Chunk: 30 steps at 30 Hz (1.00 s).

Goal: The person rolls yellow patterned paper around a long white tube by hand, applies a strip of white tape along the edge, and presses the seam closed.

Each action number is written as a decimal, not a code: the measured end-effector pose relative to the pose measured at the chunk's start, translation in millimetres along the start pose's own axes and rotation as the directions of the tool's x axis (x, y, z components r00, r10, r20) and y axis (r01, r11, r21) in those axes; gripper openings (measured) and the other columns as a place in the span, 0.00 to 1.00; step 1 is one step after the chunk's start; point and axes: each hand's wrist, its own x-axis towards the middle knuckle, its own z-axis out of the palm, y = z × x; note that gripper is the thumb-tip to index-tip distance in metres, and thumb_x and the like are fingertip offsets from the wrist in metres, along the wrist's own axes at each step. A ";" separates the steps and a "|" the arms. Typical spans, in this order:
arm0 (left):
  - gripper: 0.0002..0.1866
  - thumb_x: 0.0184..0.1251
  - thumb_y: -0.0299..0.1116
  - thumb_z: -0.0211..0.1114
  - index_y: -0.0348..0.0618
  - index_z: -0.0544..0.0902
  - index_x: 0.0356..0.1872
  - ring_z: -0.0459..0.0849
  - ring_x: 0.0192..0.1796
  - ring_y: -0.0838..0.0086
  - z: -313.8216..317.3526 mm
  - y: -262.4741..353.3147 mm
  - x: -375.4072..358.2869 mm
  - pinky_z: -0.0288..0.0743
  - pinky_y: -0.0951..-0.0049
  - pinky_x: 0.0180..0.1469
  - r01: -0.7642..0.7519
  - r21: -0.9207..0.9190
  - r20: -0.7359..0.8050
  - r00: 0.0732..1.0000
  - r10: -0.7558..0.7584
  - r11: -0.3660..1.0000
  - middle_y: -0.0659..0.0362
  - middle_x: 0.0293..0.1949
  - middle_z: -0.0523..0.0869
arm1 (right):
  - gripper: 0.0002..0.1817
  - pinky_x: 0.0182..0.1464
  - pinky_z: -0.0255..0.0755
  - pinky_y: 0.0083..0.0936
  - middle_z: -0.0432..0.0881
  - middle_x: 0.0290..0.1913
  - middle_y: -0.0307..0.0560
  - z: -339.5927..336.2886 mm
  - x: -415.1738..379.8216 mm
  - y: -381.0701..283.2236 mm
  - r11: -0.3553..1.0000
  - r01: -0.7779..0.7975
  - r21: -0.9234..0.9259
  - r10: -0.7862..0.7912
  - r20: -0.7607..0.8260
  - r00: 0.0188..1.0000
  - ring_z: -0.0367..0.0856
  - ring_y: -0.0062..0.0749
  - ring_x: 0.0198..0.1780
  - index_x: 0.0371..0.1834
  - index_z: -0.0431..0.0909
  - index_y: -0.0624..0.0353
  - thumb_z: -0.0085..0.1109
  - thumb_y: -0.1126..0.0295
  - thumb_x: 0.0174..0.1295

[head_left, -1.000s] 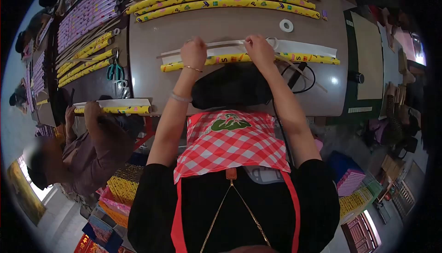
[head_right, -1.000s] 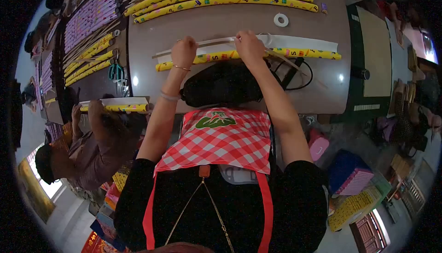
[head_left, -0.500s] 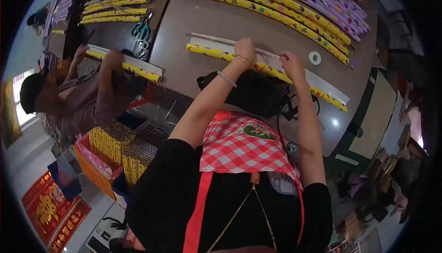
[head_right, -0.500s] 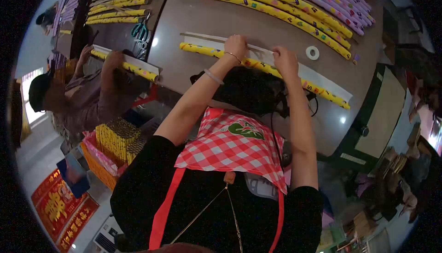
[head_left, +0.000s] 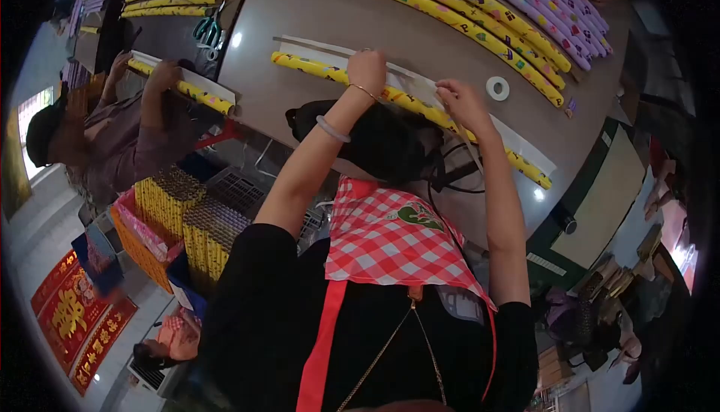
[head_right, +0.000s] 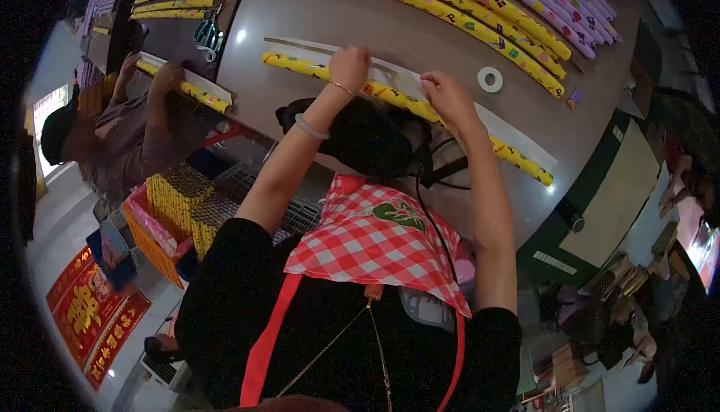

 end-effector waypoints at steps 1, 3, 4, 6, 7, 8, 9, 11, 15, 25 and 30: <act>0.03 0.46 0.31 0.59 0.46 0.80 0.19 0.80 0.30 0.60 3.0 2.3 -2.6 0.73 0.63 0.32 -0.002 0.014 -0.075 0.997 0.003 1.000 0.54 0.23 0.80 | 0.14 0.29 0.68 0.20 0.77 0.26 0.44 1.5 -1.5 -1.6 0.999 -0.007 0.049 0.009 -0.042 0.999 0.75 0.22 0.26 0.44 0.74 0.59 0.48 0.64 0.60; 0.03 0.44 0.30 0.61 0.46 0.79 0.17 0.79 0.32 0.62 14.2 2.8 -5.7 0.72 0.64 0.33 0.002 0.063 -0.180 0.984 0.009 0.998 0.56 0.23 0.80 | 0.13 0.32 0.70 0.24 0.79 0.30 0.46 2.2 1.4 -5.8 0.996 -0.044 0.074 0.050 -0.075 0.996 0.78 0.30 0.28 0.43 0.76 0.57 0.48 0.64 0.60; 0.03 0.44 0.30 0.61 0.46 0.79 0.17 0.79 0.32 0.62 11.0 4.1 -7.1 0.72 0.64 0.33 0.015 0.069 -0.178 0.984 -0.002 0.997 0.56 0.23 0.80 | 0.13 0.32 0.70 0.24 0.79 0.30 0.46 4.3 3.2 -10.5 0.996 -0.039 0.076 0.044 -0.062 0.997 0.78 0.30 0.28 0.43 0.76 0.57 0.48 0.64 0.60; 0.02 0.45 0.31 0.62 0.46 0.80 0.20 0.79 0.32 0.61 3.6 5.3 -12.4 0.72 0.64 0.34 -0.017 0.017 -0.228 0.973 0.021 1.000 0.56 0.24 0.80 | 0.11 0.38 0.70 0.31 0.78 0.36 0.46 7.5 4.8 -21.5 0.965 0.079 -0.251 -0.183 -0.424 0.887 0.77 0.39 0.36 0.40 0.77 0.54 0.48 0.64 0.60; 0.02 0.45 0.31 0.62 0.46 0.80 0.20 0.79 0.32 0.61 -3.6 3.4 -15.4 0.72 0.64 0.34 -0.010 0.019 -0.227 0.974 0.014 1.000 0.56 0.24 0.80 | 0.09 0.38 0.70 0.34 0.77 0.36 0.44 8.4 5.7 -34.5 0.967 0.075 -0.245 -0.184 -0.459 0.869 0.76 0.40 0.37 0.37 0.77 0.54 0.50 0.66 0.59; 0.03 0.45 0.32 0.63 0.46 0.81 0.21 0.79 0.32 0.61 -12.6 0.7 -18.4 0.72 0.64 0.35 -0.027 -0.101 -0.227 0.974 0.004 0.995 0.56 0.24 0.81 | 0.09 0.38 0.70 0.34 0.77 0.36 0.44 11.2 9.6 -43.2 0.966 0.080 -0.246 -0.187 -0.453 0.871 0.76 0.40 0.37 0.37 0.77 0.54 0.50 0.66 0.59; 0.04 0.46 0.33 0.64 0.45 0.82 0.23 0.79 0.33 0.61 -21.0 -4.2 -18.3 0.72 0.63 0.35 -0.043 -0.221 -0.227 0.974 -0.009 0.974 0.56 0.24 0.81 | 0.07 0.37 0.69 0.34 0.76 0.34 0.43 13.7 13.8 -50.8 0.937 0.165 -0.308 -0.301 -0.473 0.828 0.75 0.41 0.37 0.35 0.77 0.54 0.51 0.67 0.57; 0.05 0.47 0.33 0.64 0.44 0.82 0.24 0.79 0.32 0.61 -41.1 -26.6 -15.6 0.73 0.64 0.35 0.051 -0.235 -0.211 0.972 -0.102 0.971 0.55 0.25 0.81 | 0.06 0.37 0.69 0.35 0.76 0.33 0.42 23.1 24.6 -64.1 0.893 0.251 -0.373 -0.417 -0.475 0.775 0.75 0.41 0.36 0.34 0.76 0.54 0.52 0.68 0.56; 0.07 0.49 0.34 0.64 0.42 0.81 0.25 0.81 0.31 0.62 -63.2 -97.9 -13.6 0.73 0.66 0.34 0.207 -0.319 -0.228 0.930 -0.287 0.925 0.53 0.27 0.82 | 0.02 0.36 0.67 0.31 0.75 0.31 0.41 55.4 49.5 -83.2 0.794 0.393 -0.463 -0.572 -0.354 0.740 0.75 0.37 0.36 0.29 0.76 0.52 0.55 0.69 0.53; 0.11 0.38 0.44 0.69 0.50 0.82 0.21 0.80 0.32 0.65 -63.1 -141.0 17.9 0.70 0.67 0.35 0.225 -0.020 0.027 0.974 -0.224 0.974 0.61 0.23 0.82 | 0.07 0.33 0.70 0.33 0.78 0.31 0.44 109.7 113.4 -118.2 0.894 0.362 -0.265 -0.413 -0.170 0.895 0.77 0.41 0.33 0.33 0.76 0.53 0.56 0.66 0.51; 0.07 0.35 0.42 0.69 0.56 0.83 0.18 0.80 0.35 0.68 -49.2 -146.7 26.4 0.67 0.66 0.38 0.264 -0.019 0.084 0.961 -0.262 0.964 0.63 0.23 0.81 | 0.10 0.34 0.69 0.36 0.76 0.33 0.44 128.0 128.9 -137.9 0.917 0.255 -0.307 -0.327 -0.211 0.921 0.76 0.42 0.37 0.33 0.73 0.54 0.59 0.64 0.49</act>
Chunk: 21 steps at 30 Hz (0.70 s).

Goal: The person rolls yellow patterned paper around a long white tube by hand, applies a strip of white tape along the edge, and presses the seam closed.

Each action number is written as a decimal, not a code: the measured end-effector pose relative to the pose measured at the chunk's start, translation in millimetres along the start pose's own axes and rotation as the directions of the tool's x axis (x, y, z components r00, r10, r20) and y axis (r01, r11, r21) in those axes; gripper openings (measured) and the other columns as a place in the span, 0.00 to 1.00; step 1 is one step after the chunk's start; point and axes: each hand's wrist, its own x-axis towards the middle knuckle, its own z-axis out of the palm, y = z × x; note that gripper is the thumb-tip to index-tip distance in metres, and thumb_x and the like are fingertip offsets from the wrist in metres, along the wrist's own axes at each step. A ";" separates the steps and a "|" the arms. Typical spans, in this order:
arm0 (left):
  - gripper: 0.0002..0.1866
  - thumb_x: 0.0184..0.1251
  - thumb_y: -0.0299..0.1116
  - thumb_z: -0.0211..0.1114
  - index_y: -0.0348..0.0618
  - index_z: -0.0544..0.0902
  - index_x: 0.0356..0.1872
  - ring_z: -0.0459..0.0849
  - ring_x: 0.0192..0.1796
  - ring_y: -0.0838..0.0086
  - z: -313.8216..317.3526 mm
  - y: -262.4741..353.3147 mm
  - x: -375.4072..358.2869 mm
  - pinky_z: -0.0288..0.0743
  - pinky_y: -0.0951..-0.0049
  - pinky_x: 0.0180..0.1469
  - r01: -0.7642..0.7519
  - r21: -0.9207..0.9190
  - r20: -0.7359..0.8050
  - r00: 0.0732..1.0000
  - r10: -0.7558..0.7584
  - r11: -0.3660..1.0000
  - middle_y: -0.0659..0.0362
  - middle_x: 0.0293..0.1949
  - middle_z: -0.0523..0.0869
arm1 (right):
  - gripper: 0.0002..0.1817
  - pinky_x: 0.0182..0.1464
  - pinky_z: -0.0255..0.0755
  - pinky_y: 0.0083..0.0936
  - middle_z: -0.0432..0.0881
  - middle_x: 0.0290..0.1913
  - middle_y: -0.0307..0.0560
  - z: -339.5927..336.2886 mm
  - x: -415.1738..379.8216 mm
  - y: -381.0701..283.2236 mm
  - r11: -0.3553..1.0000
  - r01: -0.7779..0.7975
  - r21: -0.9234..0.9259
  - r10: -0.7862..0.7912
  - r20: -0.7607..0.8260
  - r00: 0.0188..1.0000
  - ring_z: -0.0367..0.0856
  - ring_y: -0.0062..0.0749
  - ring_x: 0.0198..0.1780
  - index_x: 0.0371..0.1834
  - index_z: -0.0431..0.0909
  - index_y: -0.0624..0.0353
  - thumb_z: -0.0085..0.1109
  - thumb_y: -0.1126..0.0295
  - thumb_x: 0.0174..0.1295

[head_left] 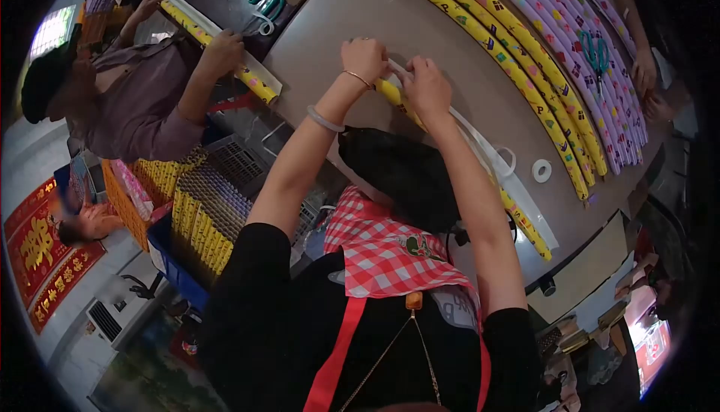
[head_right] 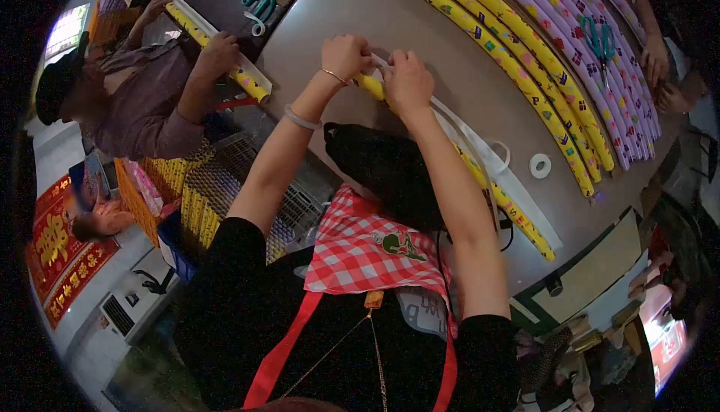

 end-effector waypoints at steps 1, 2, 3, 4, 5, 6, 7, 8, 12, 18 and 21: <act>0.07 0.35 0.42 0.69 0.56 0.83 0.18 0.80 0.35 0.68 1.2 -0.3 0.5 0.67 0.66 0.38 0.005 0.001 -0.006 1.000 -0.005 1.000 0.63 0.23 0.81 | 0.11 0.35 0.69 0.37 0.75 0.34 0.44 2.8 3.2 -2.1 1.000 0.004 -0.013 -0.005 -0.034 0.999 0.75 0.43 0.37 0.32 0.72 0.54 0.60 0.64 0.48; 0.08 0.36 0.43 0.69 0.55 0.83 0.18 0.80 0.32 0.67 2.9 -0.2 0.2 0.69 0.66 0.35 -0.037 0.042 -0.059 0.997 0.040 0.998 0.62 0.22 0.81 | 0.12 0.35 0.68 0.37 0.73 0.35 0.44 5.4 5.8 -3.6 1.000 0.006 -0.026 -0.008 -0.068 0.998 0.75 0.44 0.38 0.32 0.71 0.53 0.61 0.64 0.47; 0.09 0.37 0.43 0.69 0.54 0.82 0.18 0.81 0.29 0.66 4.2 -0.9 0.2 0.71 0.65 0.33 -0.079 0.086 -0.108 0.990 0.088 0.993 0.62 0.21 0.82 | 0.12 0.35 0.68 0.37 0.73 0.35 0.44 8.4 7.6 -3.8 1.000 0.009 -0.025 -0.011 -0.070 0.997 0.75 0.44 0.38 0.32 0.71 0.53 0.61 0.64 0.47; 0.09 0.37 0.43 0.69 0.54 0.82 0.18 0.81 0.29 0.66 2.5 -0.3 -0.7 0.71 0.65 0.33 -0.079 0.088 -0.108 0.990 0.088 0.993 0.62 0.21 0.82 | 0.11 0.35 0.67 0.39 0.72 0.34 0.46 10.3 8.1 -4.0 1.000 0.003 -0.022 -0.004 -0.087 0.996 0.74 0.45 0.38 0.31 0.70 0.54 0.62 0.66 0.46; 0.08 0.37 0.43 0.69 0.55 0.83 0.18 0.81 0.31 0.67 1.3 1.0 -1.2 0.71 0.65 0.33 -0.086 0.117 -0.095 0.991 0.097 0.989 0.62 0.21 0.81 | 0.11 0.36 0.65 0.40 0.71 0.34 0.48 11.9 8.4 -3.3 1.000 -0.006 -0.019 0.004 -0.105 0.994 0.73 0.47 0.37 0.30 0.70 0.55 0.62 0.68 0.45; 0.08 0.36 0.43 0.69 0.55 0.83 0.18 0.80 0.32 0.67 0.2 2.6 -1.1 0.71 0.66 0.33 -0.093 0.144 -0.082 0.991 0.106 0.985 0.62 0.22 0.81 | 0.11 0.36 0.65 0.40 0.71 0.34 0.48 12.5 8.2 -1.2 1.000 -0.008 -0.021 0.005 -0.105 0.994 0.73 0.47 0.37 0.30 0.70 0.55 0.62 0.68 0.45; 0.08 0.36 0.43 0.69 0.55 0.83 0.18 0.80 0.32 0.67 0.7 4.0 -1.3 0.71 0.66 0.33 -0.095 0.140 -0.080 0.991 0.107 0.986 0.62 0.22 0.81 | 0.11 0.35 0.64 0.39 0.70 0.34 0.48 9.7 5.7 -0.9 0.998 -0.020 -0.053 0.013 -0.113 0.993 0.73 0.46 0.37 0.29 0.70 0.54 0.62 0.69 0.44; 0.08 0.36 0.43 0.69 0.54 0.83 0.18 0.80 0.34 0.68 0.7 6.0 -0.3 0.69 0.66 0.35 -0.038 0.121 -0.052 0.998 0.044 0.992 0.62 0.23 0.82 | 0.11 0.35 0.63 0.38 0.70 0.33 0.47 6.6 3.8 0.2 0.996 -0.031 -0.086 0.020 -0.125 0.992 0.72 0.46 0.37 0.29 0.70 0.54 0.61 0.69 0.44; 0.09 0.36 0.44 0.70 0.55 0.83 0.19 0.80 0.34 0.68 -0.9 9.1 -1.9 0.70 0.67 0.36 -0.014 0.174 -0.052 0.998 0.023 0.985 0.62 0.21 0.81 | 0.10 0.35 0.62 0.36 0.69 0.33 0.47 -3.7 -11.8 11.2 0.994 -0.045 -0.104 0.029 -0.145 0.989 0.71 0.44 0.38 0.29 0.69 0.53 0.59 0.71 0.44; 0.08 0.38 0.42 0.70 0.53 0.83 0.20 0.80 0.34 0.66 12.7 4.4 -0.4 0.71 0.64 0.37 -0.012 0.184 -0.121 0.992 0.034 0.983 0.60 0.22 0.81 | 0.06 0.37 0.61 0.36 0.69 0.32 0.46 -37.5 -53.0 32.9 0.978 0.007 -0.209 -0.051 -0.203 0.978 0.69 0.43 0.40 0.29 0.69 0.54 0.53 0.76 0.47; 0.07 0.40 0.40 0.67 0.52 0.83 0.21 0.81 0.37 0.67 6.4 7.3 -4.1 0.69 0.65 0.39 -0.005 0.110 -0.064 0.998 0.012 0.994 0.59 0.26 0.83 | 0.06 0.38 0.62 0.35 0.69 0.33 0.45 -72.1 -90.7 45.1 0.984 -0.020 -0.177 -0.017 -0.208 0.978 0.70 0.43 0.39 0.32 0.71 0.54 0.53 0.75 0.49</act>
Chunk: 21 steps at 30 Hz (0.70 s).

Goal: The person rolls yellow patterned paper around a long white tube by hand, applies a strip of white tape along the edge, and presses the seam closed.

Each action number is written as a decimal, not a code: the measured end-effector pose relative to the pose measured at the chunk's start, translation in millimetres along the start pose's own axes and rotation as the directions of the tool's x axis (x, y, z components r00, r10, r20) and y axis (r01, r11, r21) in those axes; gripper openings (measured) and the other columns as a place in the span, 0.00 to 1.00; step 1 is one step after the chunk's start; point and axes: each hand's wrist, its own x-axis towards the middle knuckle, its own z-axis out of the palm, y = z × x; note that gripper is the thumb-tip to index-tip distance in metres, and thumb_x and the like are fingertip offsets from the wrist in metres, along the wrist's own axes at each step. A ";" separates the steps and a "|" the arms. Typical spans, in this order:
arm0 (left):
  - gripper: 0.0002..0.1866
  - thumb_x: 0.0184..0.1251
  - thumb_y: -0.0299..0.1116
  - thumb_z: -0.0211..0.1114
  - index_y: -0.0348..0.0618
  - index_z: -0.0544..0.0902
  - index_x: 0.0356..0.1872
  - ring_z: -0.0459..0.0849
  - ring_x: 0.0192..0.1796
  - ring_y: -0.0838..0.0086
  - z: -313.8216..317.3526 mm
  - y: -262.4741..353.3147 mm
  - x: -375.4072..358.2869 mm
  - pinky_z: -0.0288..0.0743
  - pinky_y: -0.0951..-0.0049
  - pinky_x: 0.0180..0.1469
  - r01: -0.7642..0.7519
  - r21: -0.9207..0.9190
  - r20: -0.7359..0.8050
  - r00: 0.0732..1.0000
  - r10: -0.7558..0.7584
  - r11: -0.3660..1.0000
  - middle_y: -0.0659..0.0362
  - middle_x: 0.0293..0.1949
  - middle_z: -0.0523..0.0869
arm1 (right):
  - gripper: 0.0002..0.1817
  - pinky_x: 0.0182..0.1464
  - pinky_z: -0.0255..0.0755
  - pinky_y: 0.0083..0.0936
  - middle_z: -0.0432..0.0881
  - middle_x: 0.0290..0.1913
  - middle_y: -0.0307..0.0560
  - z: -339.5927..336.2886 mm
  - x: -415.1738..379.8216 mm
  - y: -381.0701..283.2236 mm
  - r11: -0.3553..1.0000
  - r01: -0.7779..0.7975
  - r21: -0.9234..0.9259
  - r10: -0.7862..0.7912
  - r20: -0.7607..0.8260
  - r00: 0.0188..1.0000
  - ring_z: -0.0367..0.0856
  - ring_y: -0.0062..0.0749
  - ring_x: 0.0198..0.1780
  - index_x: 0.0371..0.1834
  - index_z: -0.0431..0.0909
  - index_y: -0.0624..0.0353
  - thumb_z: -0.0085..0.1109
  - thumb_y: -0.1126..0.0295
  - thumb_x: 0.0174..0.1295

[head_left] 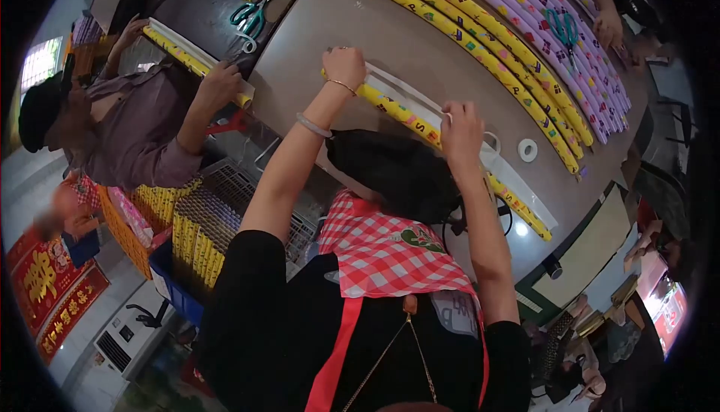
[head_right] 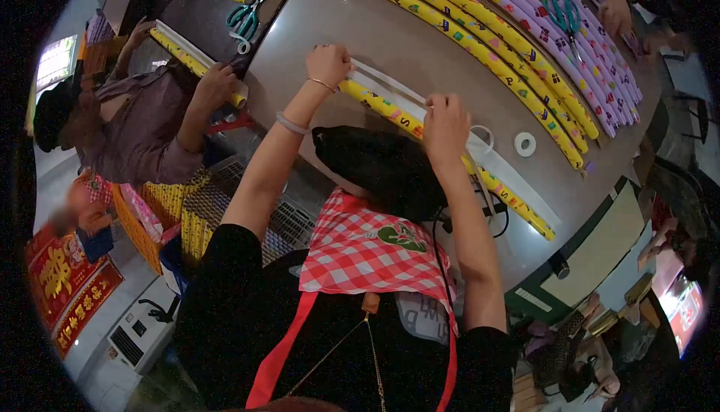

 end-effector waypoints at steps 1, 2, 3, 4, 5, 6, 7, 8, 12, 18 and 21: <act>0.07 0.40 0.40 0.67 0.52 0.83 0.21 0.81 0.37 0.67 -1.3 0.5 -1.8 0.69 0.65 0.39 -0.012 -0.001 0.003 1.000 0.012 1.000 0.59 0.26 0.83 | 0.06 0.38 0.62 0.34 0.70 0.34 0.44 -11.3 -12.2 6.5 1.000 0.001 -0.001 -0.001 -0.018 1.000 0.70 0.42 0.39 0.33 0.72 0.54 0.53 0.74 0.50; 0.07 0.41 0.41 0.68 0.52 0.83 0.22 0.81 0.36 0.65 -2.4 1.3 -1.6 0.71 0.64 0.38 -0.026 0.041 -0.017 0.999 0.027 0.999 0.59 0.26 0.83 | 0.06 0.39 0.63 0.34 0.71 0.35 0.44 -20.0 -22.1 11.9 1.000 0.000 -0.004 0.000 -0.039 0.999 0.71 0.41 0.39 0.34 0.73 0.54 0.54 0.73 0.51; 0.08 0.42 0.41 0.68 0.52 0.83 0.22 0.80 0.35 0.64 -2.6 2.1 -1.9 0.73 0.63 0.37 -0.040 0.083 -0.035 0.998 0.043 0.996 0.59 0.25 0.82 | 0.06 0.39 0.63 0.34 0.71 0.35 0.44 -26.3 -30.9 16.0 1.000 -0.013 -0.010 0.013 -0.044 0.999 0.71 0.41 0.39 0.34 0.73 0.54 0.54 0.73 0.51; 0.08 0.42 0.41 0.68 0.52 0.83 0.22 0.80 0.35 0.64 -2.0 2.8 -2.5 0.73 0.63 0.37 -0.057 0.081 -0.030 0.998 0.060 0.995 0.59 0.25 0.82 | 0.06 0.39 0.63 0.33 0.71 0.35 0.42 -31.8 -39.8 19.4 1.000 -0.026 0.004 0.026 -0.056 0.998 0.72 0.40 0.39 0.33 0.73 0.54 0.54 0.72 0.52; 0.08 0.42 0.41 0.68 0.53 0.83 0.23 0.80 0.35 0.64 -1.6 3.6 -2.3 0.73 0.63 0.38 -0.047 0.102 -0.040 0.998 0.051 0.994 0.59 0.26 0.83 | 0.05 0.39 0.63 0.33 0.72 0.35 0.41 -36.4 -46.6 22.2 0.999 -0.036 0.019 0.037 -0.069 0.997 0.72 0.38 0.39 0.33 0.74 0.54 0.55 0.71 0.52; 0.07 0.43 0.41 0.67 0.53 0.84 0.23 0.80 0.36 0.64 -0.9 4.1 -2.4 0.72 0.63 0.39 -0.034 0.123 -0.050 0.998 0.040 0.992 0.59 0.26 0.83 | 0.05 0.39 0.63 0.33 0.72 0.35 0.41 -39.2 -50.9 23.0 0.999 -0.049 0.014 0.050 -0.075 0.996 0.72 0.38 0.39 0.33 0.74 0.54 0.55 0.71 0.52; 0.07 0.43 0.41 0.67 0.53 0.84 0.23 0.80 0.36 0.64 -0.7 4.7 -2.9 0.72 0.63 0.39 -0.048 0.123 -0.045 0.998 0.054 0.991 0.59 0.26 0.83 | 0.05 0.39 0.63 0.33 0.73 0.35 0.41 -40.4 -53.8 22.1 0.999 -0.033 0.027 0.035 -0.080 0.996 0.72 0.38 0.39 0.32 0.74 0.54 0.55 0.71 0.52; 0.07 0.44 0.41 0.67 0.53 0.84 0.24 0.80 0.36 0.64 -1.2 4.3 -3.3 0.72 0.63 0.40 -0.051 0.135 -0.057 0.997 0.060 0.989 0.59 0.26 0.83 | 0.04 0.39 0.63 0.33 0.73 0.34 0.40 -40.1 -55.4 20.1 0.999 -0.017 0.040 0.020 -0.086 0.996 0.72 0.38 0.39 0.31 0.74 0.54 0.55 0.70 0.52; 0.07 0.45 0.41 0.66 0.52 0.83 0.24 0.80 0.35 0.65 -5.6 8.2 -7.6 0.69 0.62 0.41 -0.104 0.152 -0.046 0.993 0.112 0.983 0.59 0.26 0.83 | 0.05 0.39 0.64 0.33 0.74 0.34 0.40 -28.3 -48.3 18.3 1.000 -0.020 0.015 0.021 -0.092 0.996 0.72 0.38 0.39 0.32 0.75 0.55 0.56 0.69 0.52; 0.05 0.45 0.38 0.64 0.51 0.82 0.22 0.79 0.38 0.66 -10.6 34.6 -21.0 0.68 0.64 0.40 -0.204 0.078 -0.129 0.969 0.212 0.976 0.60 0.27 0.82 | 0.06 0.41 0.67 0.34 0.76 0.35 0.43 2.4 -28.8 21.9 0.999 0.013 0.037 -0.011 -0.075 0.997 0.74 0.41 0.39 0.32 0.76 0.57 0.56 0.70 0.50; 0.04 0.44 0.36 0.64 0.51 0.82 0.23 0.79 0.38 0.66 -9.2 44.5 -32.5 0.68 0.64 0.39 -0.230 0.019 -0.169 0.959 0.230 0.973 0.60 0.27 0.82 | 0.07 0.40 0.68 0.34 0.77 0.35 0.43 12.5 -19.3 23.9 0.999 0.012 0.041 -0.009 -0.077 0.997 0.74 0.41 0.38 0.31 0.76 0.56 0.58 0.69 0.49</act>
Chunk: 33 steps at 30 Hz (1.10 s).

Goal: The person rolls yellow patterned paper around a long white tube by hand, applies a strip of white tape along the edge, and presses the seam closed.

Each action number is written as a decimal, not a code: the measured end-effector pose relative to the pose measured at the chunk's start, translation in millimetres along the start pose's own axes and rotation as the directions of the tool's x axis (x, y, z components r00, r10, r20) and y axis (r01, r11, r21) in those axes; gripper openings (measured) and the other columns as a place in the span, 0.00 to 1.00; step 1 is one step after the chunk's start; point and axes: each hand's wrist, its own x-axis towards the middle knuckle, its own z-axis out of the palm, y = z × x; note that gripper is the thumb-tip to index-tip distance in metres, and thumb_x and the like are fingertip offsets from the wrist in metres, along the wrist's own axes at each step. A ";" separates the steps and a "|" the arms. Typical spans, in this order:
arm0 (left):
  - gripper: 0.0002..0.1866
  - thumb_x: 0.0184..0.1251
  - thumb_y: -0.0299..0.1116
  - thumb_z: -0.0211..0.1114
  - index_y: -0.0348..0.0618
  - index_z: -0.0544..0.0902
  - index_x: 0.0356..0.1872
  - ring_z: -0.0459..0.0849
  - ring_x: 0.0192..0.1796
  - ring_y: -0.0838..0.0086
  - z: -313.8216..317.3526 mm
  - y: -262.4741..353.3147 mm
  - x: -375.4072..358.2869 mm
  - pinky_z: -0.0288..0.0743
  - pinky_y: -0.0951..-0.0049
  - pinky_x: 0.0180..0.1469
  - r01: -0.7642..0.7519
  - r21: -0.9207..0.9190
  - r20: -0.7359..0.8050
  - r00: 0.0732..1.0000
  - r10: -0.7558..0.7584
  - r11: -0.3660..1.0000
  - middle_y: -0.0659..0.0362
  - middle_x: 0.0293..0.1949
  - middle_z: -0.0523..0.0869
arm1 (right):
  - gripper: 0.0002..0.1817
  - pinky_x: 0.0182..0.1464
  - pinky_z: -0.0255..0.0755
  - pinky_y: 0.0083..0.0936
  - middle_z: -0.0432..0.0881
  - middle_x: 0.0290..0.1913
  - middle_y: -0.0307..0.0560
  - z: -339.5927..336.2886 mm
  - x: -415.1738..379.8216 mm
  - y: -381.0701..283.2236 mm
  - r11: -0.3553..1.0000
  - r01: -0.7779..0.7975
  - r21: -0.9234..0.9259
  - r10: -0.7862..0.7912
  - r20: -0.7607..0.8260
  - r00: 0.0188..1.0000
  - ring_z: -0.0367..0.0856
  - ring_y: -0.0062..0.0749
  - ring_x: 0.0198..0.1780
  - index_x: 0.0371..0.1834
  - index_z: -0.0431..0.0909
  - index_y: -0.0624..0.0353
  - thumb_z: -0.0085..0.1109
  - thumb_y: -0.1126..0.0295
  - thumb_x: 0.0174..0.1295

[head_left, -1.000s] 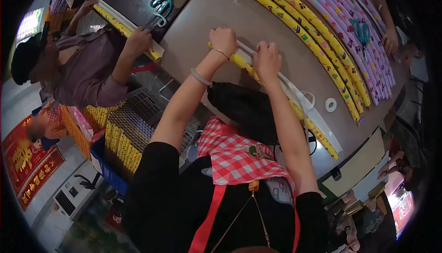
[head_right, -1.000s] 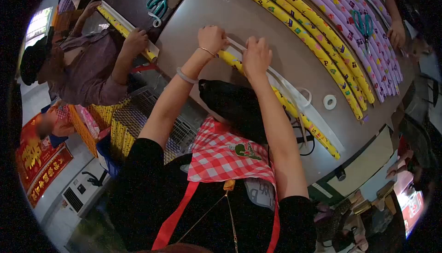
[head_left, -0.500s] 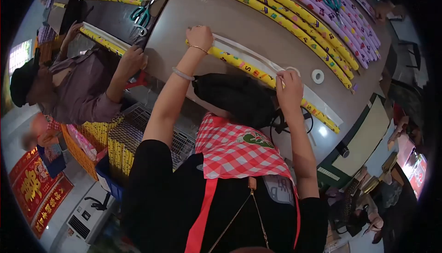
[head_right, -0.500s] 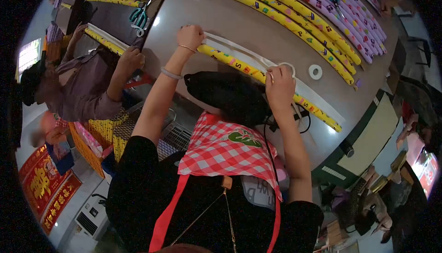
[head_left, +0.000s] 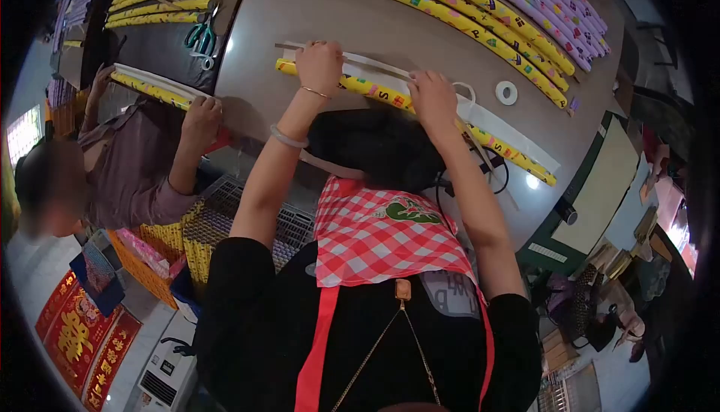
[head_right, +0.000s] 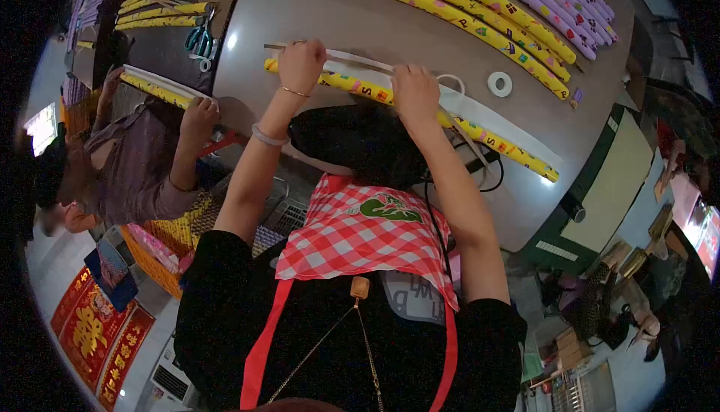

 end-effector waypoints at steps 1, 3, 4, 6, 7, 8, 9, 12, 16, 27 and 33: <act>0.04 0.44 0.36 0.64 0.51 0.82 0.23 0.79 0.38 0.66 1.1 2.5 -3.2 0.68 0.64 0.39 0.000 -0.001 0.007 1.000 0.000 1.000 0.60 0.27 0.82 | 0.07 0.39 0.68 0.34 0.77 0.34 0.43 0.5 1.8 -1.4 0.998 -0.030 -0.049 0.031 0.025 0.999 0.74 0.41 0.38 0.31 0.76 0.56 0.59 0.69 0.49; 0.04 0.44 0.34 0.64 0.51 0.82 0.23 0.78 0.38 0.65 4.4 5.8 -7.2 0.68 0.63 0.39 -0.012 -0.114 0.033 0.999 0.016 0.993 0.60 0.26 0.82 | 0.07 0.39 0.68 0.34 0.77 0.33 0.43 3.3 5.7 -4.7 0.993 -0.062 -0.097 0.067 0.053 0.996 0.74 0.41 0.38 0.30 0.76 0.56 0.59 0.68 0.48; 0.04 0.44 0.34 0.64 0.51 0.82 0.23 0.78 0.38 0.65 5.9 7.5 -7.2 0.68 0.63 0.39 -0.009 -0.115 0.040 0.999 0.014 0.993 0.60 0.26 0.82 | 0.07 0.39 0.68 0.34 0.77 0.32 0.44 4.9 7.2 -6.0 0.989 -0.065 -0.131 0.074 0.066 0.995 0.75 0.41 0.38 0.29 0.76 0.55 0.60 0.68 0.47; 0.04 0.43 0.33 0.64 0.51 0.82 0.24 0.78 0.37 0.65 9.1 11.1 -6.6 0.69 0.63 0.38 -0.070 -0.226 -0.024 0.997 0.067 0.972 0.61 0.26 0.81 | 0.07 0.39 0.68 0.34 0.77 0.31 0.44 6.3 10.2 -8.4 0.984 -0.071 -0.166 0.086 0.085 0.993 0.75 0.41 0.37 0.29 0.76 0.55 0.61 0.67 0.46; 0.04 0.43 0.33 0.64 0.51 0.82 0.24 0.78 0.37 0.65 11.0 12.7 -6.2 0.69 0.63 0.38 -0.068 -0.229 -0.017 0.998 0.066 0.971 0.61 0.26 0.81 | 0.07 0.39 0.68 0.35 0.77 0.31 0.44 6.2 11.9 -9.3 0.978 -0.090 -0.189 0.113 0.116 0.987 0.75 0.41 0.38 0.28 0.76 0.55 0.61 0.67 0.46; 0.05 0.42 0.33 0.65 0.51 0.82 0.24 0.78 0.37 0.65 12.5 14.2 -5.6 0.69 0.64 0.38 -0.104 -0.260 -0.013 0.994 0.105 0.960 0.61 0.26 0.81 | 0.07 0.39 0.68 0.35 0.77 0.30 0.44 6.8 12.7 -9.6 0.971 -0.107 -0.212 0.140 0.145 0.980 0.75 0.40 0.38 0.27 0.76 0.55 0.61 0.68 0.45; 0.05 0.41 0.33 0.65 0.52 0.82 0.24 0.78 0.37 0.65 13.6 15.5 -5.3 0.69 0.64 0.38 -0.140 -0.291 -0.012 0.990 0.143 0.946 0.62 0.26 0.81 | 0.07 0.39 0.68 0.35 0.77 0.30 0.44 8.7 12.7 -9.2 0.971 -0.110 -0.213 0.144 0.149 0.978 0.75 0.40 0.38 0.27 0.76 0.55 0.61 0.68 0.45; 0.07 0.39 0.34 0.66 0.52 0.81 0.24 0.78 0.37 0.66 16.1 19.4 -5.5 0.69 0.63 0.37 -0.153 -0.269 -0.025 0.988 0.151 0.951 0.63 0.27 0.81 | 0.06 0.39 0.68 0.35 0.77 0.30 0.45 16.0 13.6 -6.2 0.958 -0.120 -0.262 0.161 0.144 0.976 0.75 0.40 0.38 0.26 0.76 0.55 0.59 0.68 0.46; 0.07 0.39 0.35 0.66 0.53 0.81 0.24 0.78 0.37 0.66 15.8 20.4 -4.2 0.69 0.64 0.37 -0.136 -0.265 0.000 0.990 0.141 0.955 0.63 0.28 0.80 | 0.04 0.38 0.68 0.35 0.77 0.28 0.46 20.1 13.3 -7.7 0.951 -0.115 -0.289 0.150 0.103 0.983 0.76 0.40 0.37 0.24 0.77 0.56 0.54 0.69 0.48; 0.08 0.40 0.33 0.65 0.53 0.81 0.26 0.79 0.38 0.67 15.5 19.1 -3.2 0.68 0.64 0.38 -0.094 -0.286 0.048 0.992 0.113 0.953 0.63 0.28 0.81 | 0.06 0.38 0.70 0.39 0.79 0.27 0.53 2.9 20.9 -34.1 0.941 -0.219 -0.257 0.280 0.232 0.931 0.77 0.47 0.33 0.23 0.79 0.59 0.53 0.69 0.48; 0.10 0.41 0.34 0.66 0.52 0.81 0.30 0.78 0.37 0.67 16.4 16.9 -2.7 0.69 0.66 0.38 -0.113 -0.272 0.050 0.990 0.132 0.956 0.63 0.29 0.80 | 0.12 0.39 0.69 0.46 0.79 0.31 0.58 -6.9 21.6 -46.2 0.957 -0.264 -0.119 0.289 0.409 0.865 0.78 0.51 0.36 0.26 0.77 0.66 0.52 0.66 0.48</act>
